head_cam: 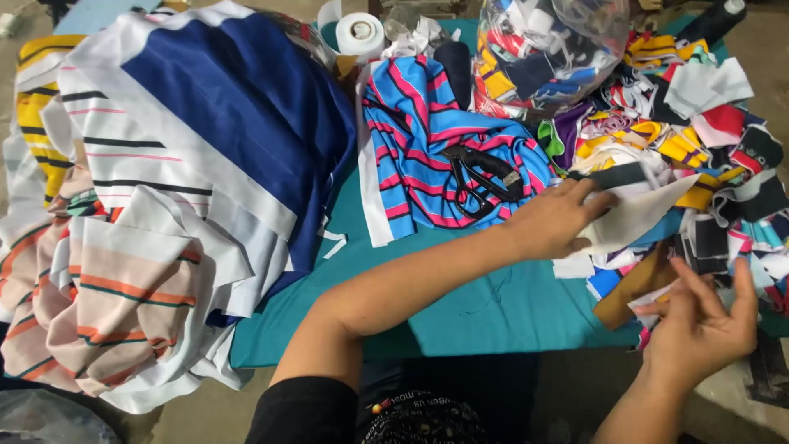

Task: The person is sorting through fabric scraps on a table, specifically picking out yellow and white strips, folding them, and stacking them neatly.

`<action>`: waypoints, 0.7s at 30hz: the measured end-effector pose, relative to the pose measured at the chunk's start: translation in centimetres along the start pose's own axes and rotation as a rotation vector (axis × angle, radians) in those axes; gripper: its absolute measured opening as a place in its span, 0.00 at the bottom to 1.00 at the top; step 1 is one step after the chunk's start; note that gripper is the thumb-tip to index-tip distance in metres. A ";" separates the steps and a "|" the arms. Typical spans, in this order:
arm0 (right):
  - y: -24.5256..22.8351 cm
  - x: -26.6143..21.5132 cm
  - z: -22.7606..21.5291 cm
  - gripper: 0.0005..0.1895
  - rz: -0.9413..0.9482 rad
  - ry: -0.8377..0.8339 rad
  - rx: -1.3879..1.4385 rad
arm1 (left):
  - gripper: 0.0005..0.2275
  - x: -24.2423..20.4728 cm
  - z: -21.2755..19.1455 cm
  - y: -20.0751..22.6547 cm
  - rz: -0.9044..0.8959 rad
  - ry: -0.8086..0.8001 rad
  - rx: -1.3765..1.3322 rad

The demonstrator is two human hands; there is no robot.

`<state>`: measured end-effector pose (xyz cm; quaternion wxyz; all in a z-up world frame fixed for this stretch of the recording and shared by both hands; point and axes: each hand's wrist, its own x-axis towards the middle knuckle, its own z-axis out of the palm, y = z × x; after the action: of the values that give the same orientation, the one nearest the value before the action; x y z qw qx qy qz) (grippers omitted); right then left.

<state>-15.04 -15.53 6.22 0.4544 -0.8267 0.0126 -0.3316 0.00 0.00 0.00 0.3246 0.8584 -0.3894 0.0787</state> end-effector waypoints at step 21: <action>7.7 -1.5 -2.9 0.28 0.188 -0.058 0.304 | 0.13 1.6 2.4 6.9 0.326 0.123 -0.716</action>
<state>-15.71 -21.69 0.66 0.6034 -0.7527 0.0263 -0.2620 -4.20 -5.82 2.17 0.6092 0.6114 -0.5034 0.0397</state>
